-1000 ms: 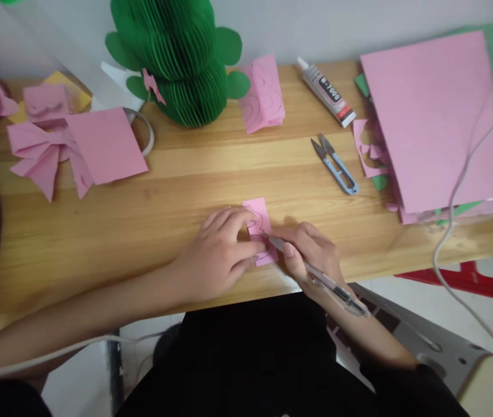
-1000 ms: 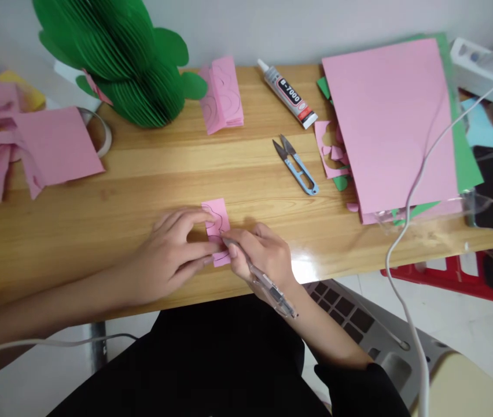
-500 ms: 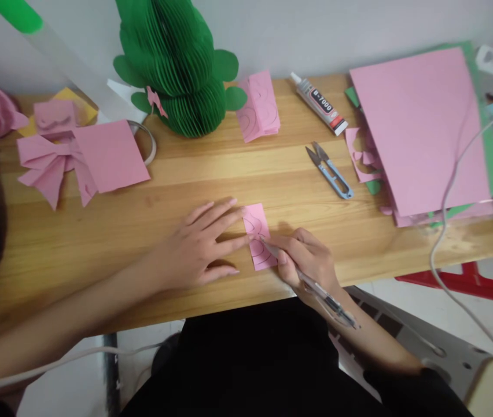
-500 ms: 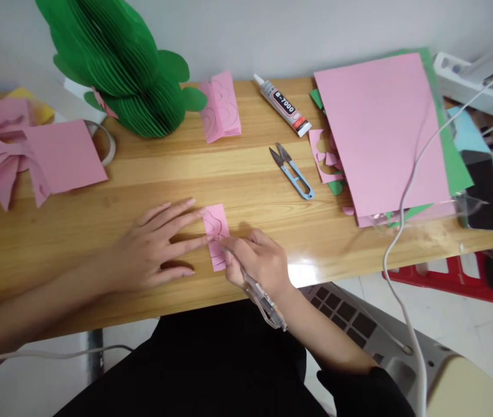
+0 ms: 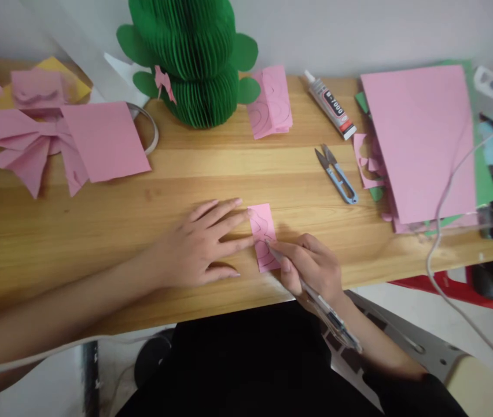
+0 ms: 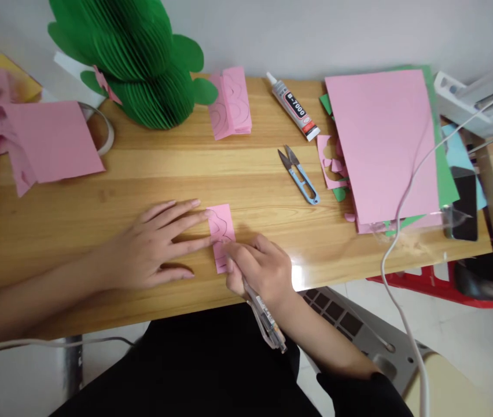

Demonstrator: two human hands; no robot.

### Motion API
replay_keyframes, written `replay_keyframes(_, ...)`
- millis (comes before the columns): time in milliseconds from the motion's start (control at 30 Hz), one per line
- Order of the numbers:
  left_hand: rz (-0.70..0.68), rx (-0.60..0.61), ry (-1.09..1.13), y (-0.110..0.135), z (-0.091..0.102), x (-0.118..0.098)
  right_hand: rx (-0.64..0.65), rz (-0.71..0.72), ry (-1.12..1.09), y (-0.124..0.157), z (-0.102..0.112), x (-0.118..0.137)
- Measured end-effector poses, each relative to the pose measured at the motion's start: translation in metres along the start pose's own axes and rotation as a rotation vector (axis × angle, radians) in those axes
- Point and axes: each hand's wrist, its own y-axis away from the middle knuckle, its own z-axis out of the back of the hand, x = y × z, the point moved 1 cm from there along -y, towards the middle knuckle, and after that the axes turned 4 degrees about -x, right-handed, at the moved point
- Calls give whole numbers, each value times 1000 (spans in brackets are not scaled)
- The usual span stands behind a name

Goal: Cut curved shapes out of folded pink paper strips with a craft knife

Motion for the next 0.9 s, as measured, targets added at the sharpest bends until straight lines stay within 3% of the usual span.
replay_keyframes(233, 44, 23, 51, 0, 0, 1, -3, -23, -9, -6, 1, 3)
replay_keyframes(533, 65, 14, 83, -1, 0, -1, -29, -411, -152, -33, -6, 1)
replay_keyframes(700, 80, 29, 89, -2, 0, 0, -42, -473, -256, -33, -17, -5)
replay_keyframes(900, 76, 33, 98, -2, 1, 0, -54, -496, -222, -30, -19, -5)
